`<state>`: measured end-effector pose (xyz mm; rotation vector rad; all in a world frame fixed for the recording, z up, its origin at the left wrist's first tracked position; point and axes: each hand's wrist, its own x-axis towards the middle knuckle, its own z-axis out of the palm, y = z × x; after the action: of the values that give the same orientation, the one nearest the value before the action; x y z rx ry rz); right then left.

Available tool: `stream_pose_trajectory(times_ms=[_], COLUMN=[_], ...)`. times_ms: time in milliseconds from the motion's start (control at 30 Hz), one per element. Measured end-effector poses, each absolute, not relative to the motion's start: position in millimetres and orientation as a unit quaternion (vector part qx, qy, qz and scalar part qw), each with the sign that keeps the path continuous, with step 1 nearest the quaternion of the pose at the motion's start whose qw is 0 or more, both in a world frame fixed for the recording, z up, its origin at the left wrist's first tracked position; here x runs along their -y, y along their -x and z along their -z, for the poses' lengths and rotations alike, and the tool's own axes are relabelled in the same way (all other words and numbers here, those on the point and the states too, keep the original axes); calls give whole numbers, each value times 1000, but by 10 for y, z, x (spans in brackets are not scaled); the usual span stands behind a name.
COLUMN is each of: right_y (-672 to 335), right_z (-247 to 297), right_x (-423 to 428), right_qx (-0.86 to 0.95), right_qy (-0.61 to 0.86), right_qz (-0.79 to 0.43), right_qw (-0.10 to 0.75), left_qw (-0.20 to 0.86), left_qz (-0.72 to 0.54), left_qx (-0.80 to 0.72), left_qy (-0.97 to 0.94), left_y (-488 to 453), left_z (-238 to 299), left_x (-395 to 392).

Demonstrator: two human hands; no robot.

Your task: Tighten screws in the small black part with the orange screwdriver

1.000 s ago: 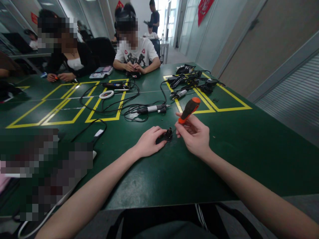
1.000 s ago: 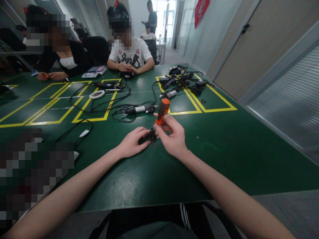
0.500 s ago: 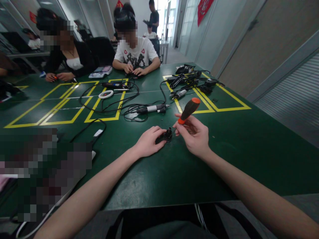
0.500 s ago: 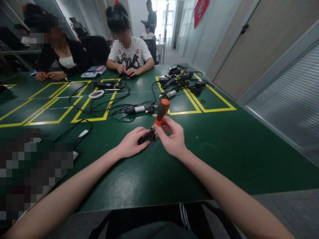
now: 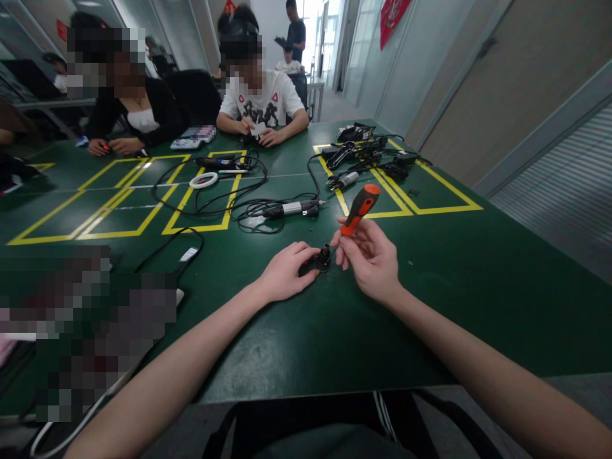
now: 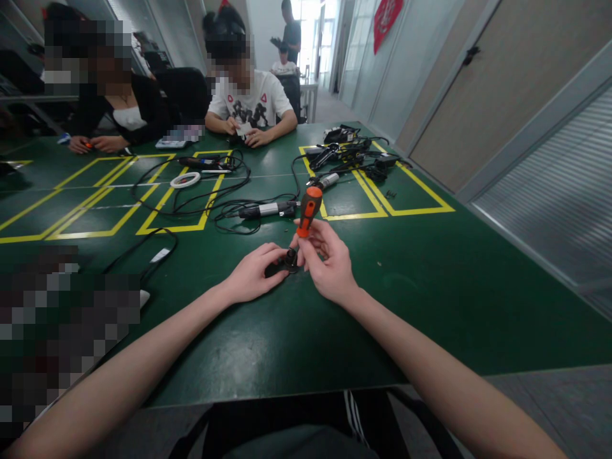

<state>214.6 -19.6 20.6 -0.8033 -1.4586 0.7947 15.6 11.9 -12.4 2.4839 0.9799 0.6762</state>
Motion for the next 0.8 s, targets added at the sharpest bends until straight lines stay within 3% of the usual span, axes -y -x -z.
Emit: stream_pose_trajectory(times_ms=[467, 800], right_y=[-2112, -2158], right_z=[-165, -236], right_x=[169, 211], right_qx=[590, 599], right_qy=[355, 402], right_qz=[-330, -306], right_qw=[646, 621], left_qw=[195, 194], left_qz=[-239, -234], left_qx=[-352, -348], left_qy=[-884, -887], left_y=[-151, -160], left_z=[122, 108], left_x=[-118, -123])
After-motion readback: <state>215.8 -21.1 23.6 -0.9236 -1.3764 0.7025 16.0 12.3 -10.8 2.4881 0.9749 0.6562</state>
